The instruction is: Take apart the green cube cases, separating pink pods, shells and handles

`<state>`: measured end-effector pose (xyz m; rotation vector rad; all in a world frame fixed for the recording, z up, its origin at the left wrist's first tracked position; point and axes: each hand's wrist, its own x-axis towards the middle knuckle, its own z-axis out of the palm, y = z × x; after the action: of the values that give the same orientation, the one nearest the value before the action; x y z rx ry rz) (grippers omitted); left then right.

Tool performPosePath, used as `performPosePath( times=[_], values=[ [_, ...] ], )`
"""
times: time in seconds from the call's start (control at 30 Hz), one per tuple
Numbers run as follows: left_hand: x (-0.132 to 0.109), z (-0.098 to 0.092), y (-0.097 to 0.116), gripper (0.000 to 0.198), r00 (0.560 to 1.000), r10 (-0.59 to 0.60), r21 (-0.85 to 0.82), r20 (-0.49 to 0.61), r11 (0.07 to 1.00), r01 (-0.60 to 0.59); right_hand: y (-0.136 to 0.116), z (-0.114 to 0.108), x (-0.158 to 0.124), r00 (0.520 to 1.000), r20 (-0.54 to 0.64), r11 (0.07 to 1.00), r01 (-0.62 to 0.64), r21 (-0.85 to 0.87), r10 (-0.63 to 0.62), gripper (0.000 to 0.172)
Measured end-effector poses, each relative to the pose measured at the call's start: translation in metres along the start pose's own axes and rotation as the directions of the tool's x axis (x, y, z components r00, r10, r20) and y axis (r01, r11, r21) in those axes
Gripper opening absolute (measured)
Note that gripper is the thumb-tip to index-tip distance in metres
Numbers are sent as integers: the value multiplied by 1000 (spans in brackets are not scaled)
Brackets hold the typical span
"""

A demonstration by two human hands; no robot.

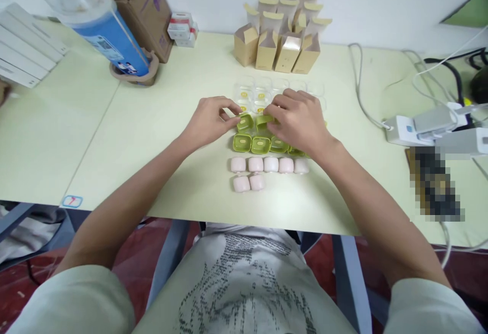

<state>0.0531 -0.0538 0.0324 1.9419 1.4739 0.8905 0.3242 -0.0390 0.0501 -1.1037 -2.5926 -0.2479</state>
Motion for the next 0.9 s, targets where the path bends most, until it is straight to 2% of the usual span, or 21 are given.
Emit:
performPosePath(
  times=[0.17,0.33,0.63,0.9],
  values=[
    [-1,1,0,17,994,103,60,-31,993,-101,-11,1,7,994,70,996,-85,30,82,31],
    [-2,-4,1,20,986,164,137,-17,977,-160,-13,5,8,991,77,990,-114,88,108,29],
    [-1,-2,4,26,985,169,130,16,977,-170,-17,5,9,987,115,984,-125,125,111,26],
    [-4,0,4,24,990,142,97,-19,985,-139,-15,9,9,992,78,983,-114,141,103,28]
  ],
)
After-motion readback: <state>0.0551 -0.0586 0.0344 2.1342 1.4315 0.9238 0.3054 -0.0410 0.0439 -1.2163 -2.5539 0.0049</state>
